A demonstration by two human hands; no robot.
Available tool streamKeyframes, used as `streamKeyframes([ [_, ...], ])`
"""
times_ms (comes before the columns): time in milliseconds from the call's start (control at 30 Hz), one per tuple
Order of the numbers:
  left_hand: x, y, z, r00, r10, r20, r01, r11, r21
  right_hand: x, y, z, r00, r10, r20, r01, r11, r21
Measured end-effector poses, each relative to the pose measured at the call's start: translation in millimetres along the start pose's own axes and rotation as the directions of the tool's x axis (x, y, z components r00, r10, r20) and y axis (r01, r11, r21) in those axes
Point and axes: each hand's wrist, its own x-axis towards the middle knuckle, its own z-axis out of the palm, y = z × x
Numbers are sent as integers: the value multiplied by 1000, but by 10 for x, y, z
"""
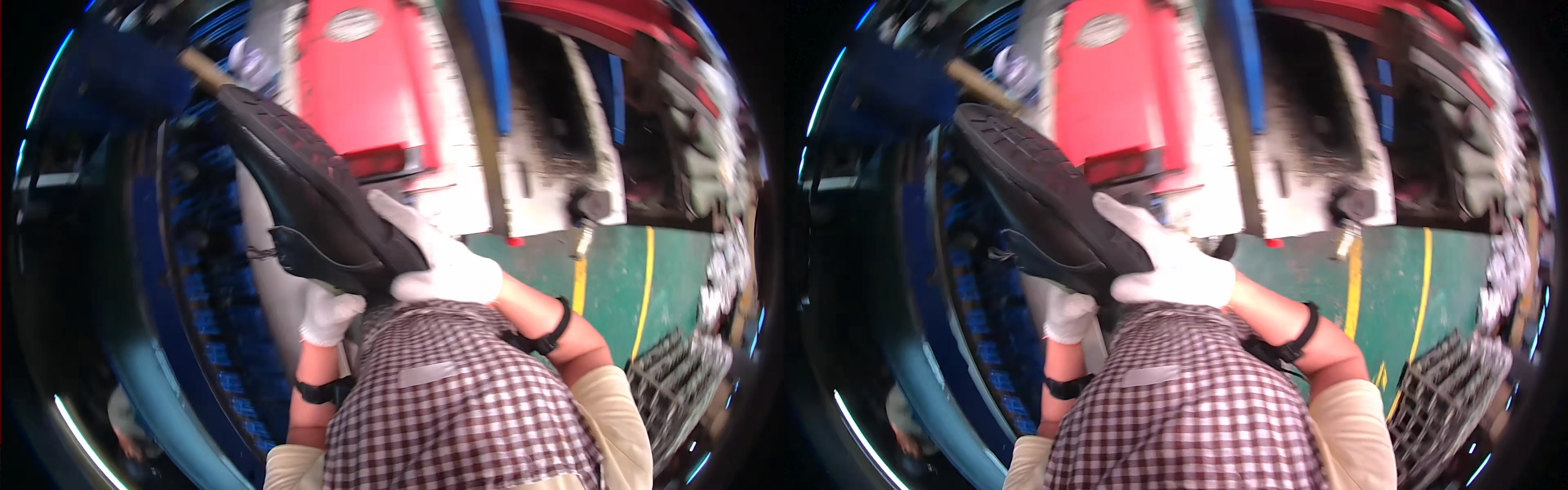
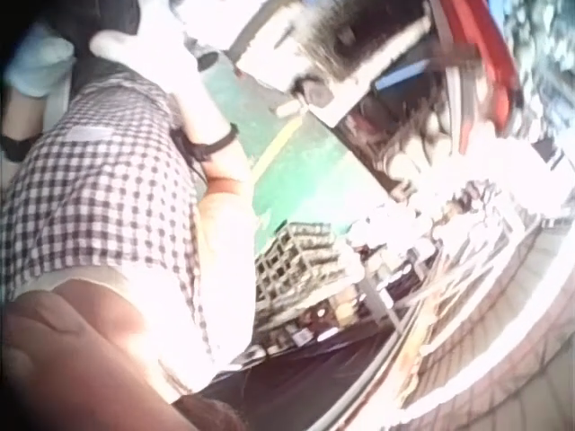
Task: Attaching and pressing soles onto leather shoes using a dedicated machine.
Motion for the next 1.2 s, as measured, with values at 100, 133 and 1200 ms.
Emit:
streamKeyframes([
  [100,356,304,540,980,-191,55,169,947,272,-316,-2,-377,980,137,-147,-99,966,241],
  [133,490,298,668,970,-224,89,191,939,285,-431,33,-491,964,142,-226,-57,936,349],
  [1200,2225,1380,4027,285,576,766,-957,126,261,-613,1245,-3196,424,43,-905,-869,299,-393],
])
